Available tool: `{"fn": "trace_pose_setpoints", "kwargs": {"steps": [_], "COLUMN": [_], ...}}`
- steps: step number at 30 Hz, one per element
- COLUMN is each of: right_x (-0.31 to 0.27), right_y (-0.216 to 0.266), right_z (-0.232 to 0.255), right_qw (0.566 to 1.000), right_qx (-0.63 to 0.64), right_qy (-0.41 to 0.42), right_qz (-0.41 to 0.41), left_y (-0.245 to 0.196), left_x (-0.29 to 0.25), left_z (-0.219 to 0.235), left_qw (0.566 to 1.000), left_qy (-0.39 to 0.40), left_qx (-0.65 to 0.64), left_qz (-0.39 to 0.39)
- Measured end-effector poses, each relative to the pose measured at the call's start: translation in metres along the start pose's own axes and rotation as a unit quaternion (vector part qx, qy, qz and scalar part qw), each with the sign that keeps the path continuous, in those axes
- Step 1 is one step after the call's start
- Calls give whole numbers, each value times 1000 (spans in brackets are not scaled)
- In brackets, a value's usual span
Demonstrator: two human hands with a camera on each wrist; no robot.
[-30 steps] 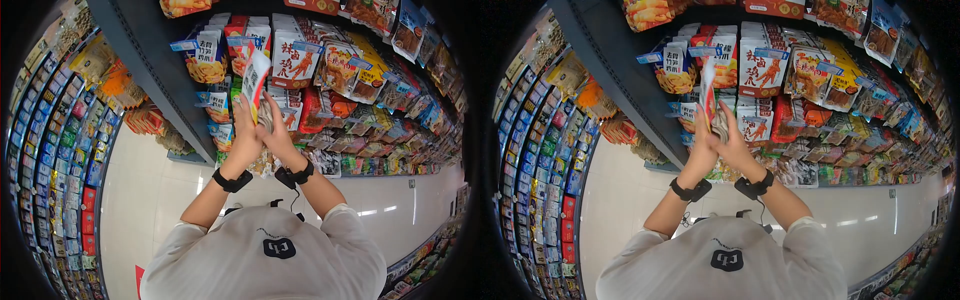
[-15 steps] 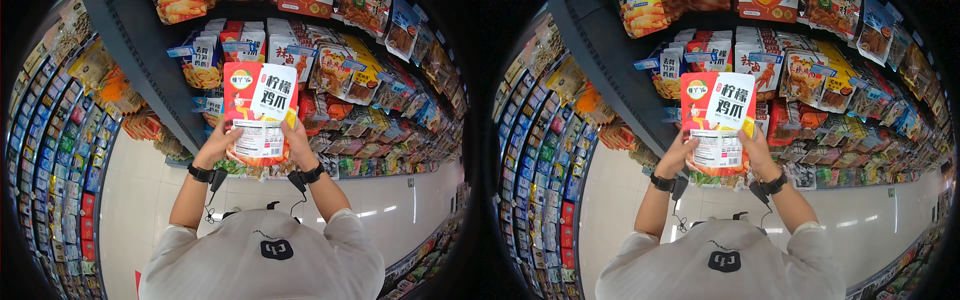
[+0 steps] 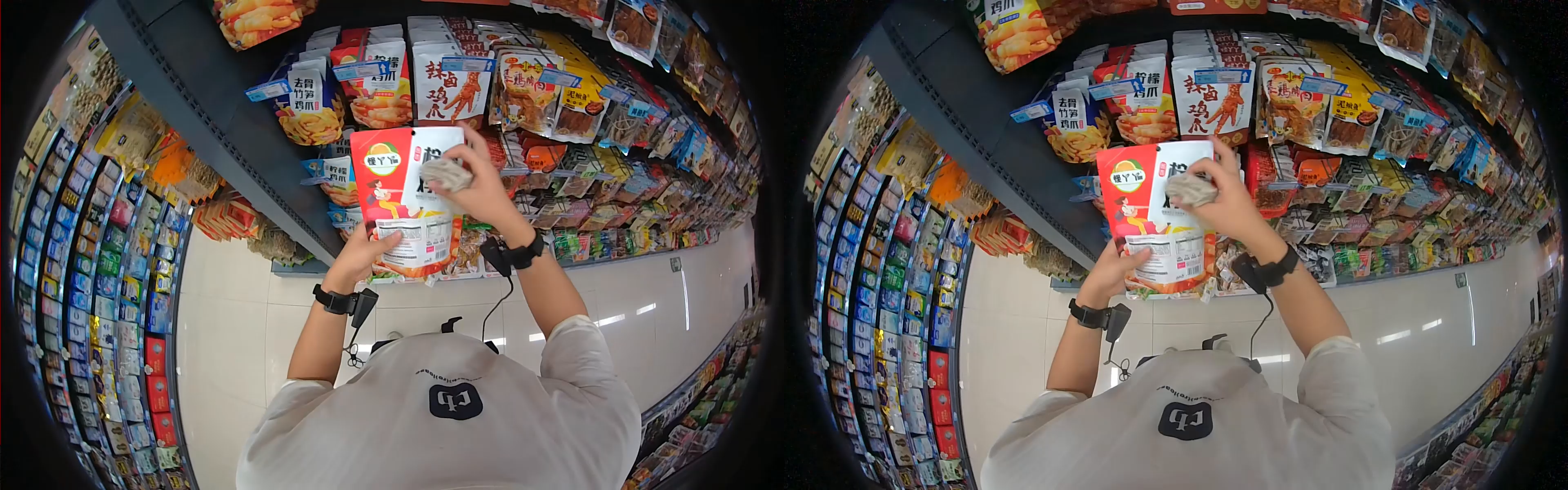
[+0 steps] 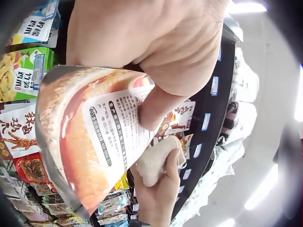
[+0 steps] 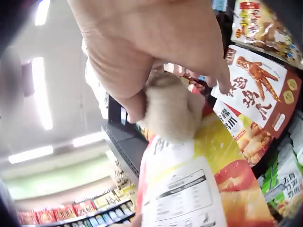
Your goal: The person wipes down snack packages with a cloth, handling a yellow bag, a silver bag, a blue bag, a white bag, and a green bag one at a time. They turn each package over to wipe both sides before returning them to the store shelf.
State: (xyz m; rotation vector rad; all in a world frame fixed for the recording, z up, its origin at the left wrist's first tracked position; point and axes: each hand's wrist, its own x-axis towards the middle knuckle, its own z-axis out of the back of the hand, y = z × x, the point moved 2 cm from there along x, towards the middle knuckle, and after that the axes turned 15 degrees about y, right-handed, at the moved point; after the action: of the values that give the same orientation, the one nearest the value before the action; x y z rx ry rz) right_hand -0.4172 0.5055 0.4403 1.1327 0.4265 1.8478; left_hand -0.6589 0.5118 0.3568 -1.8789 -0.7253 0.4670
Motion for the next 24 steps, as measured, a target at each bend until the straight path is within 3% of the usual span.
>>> {"fn": "trace_pose_setpoints", "kwargs": {"steps": [1, 2, 3, 5, 6, 9, 11, 12, 13, 14, 15, 17, 19, 22, 23, 24], "right_x": [3, 6, 9, 14, 17, 23, 20, 23, 23, 20, 18, 14, 20, 22, 22, 26], "right_y": [5, 1, 2, 0, -6, -29, -30, -21, -11, -6, 7, 26, 16, 1, -2, 3], "right_z": [-4, -3, 0, 8, 7, 8, 9, 8, 5, 1, 1, -2, 0, 0, -1, 0], "right_qw": [999, 999, 999, 981, 980, 972, 968, 995, 992, 993, 993, 961, 975, 994, 994, 999], "right_qx": [-20, -34, -34, 103, 104, 79, 134, 12, -110, -69, -68, -231, -184, -21, -21, 23], "right_qy": [42, -12, -15, -78, -78, -180, -142, -87, -29, 63, 63, 98, 102, 14, 15, 2], "right_qz": [-23, 5, 6, -148, -148, -130, -159, -50, 61, 78, 76, 116, 65, -103, -103, -33], "left_y": [0, -1, -4, -11, -12, -8, -4, -4, -4, -3, -6, -8, -9, -9, -7, -6], "left_x": [1, 0, -1, -5, -6, -7, -6, -6, -6, -7, -8, -10, -10, -10, -10, -10], "left_z": [-2, -5, -8, -14, -17, -18, -14, -12, -10, -10, -15, -17, -17, -23, -23, -23], "left_qw": [1000, 1000, 1000, 999, 999, 1000, 1000, 999, 997, 997, 996, 994, 991, 992, 992, 992], "left_qy": [4, 4, 3, -12, -11, -8, -5, -18, -31, -32, -27, -22, 11, 16, 15, 10], "left_qx": [2, -7, -16, 16, 16, 7, 1, 34, 67, 67, 79, 93, 118, 114, 113, 116], "left_qz": [2, 11, 18, 30, 29, 24, 18, 25, 32, 32, 36, 43, 64, 47, 48, 47]}}
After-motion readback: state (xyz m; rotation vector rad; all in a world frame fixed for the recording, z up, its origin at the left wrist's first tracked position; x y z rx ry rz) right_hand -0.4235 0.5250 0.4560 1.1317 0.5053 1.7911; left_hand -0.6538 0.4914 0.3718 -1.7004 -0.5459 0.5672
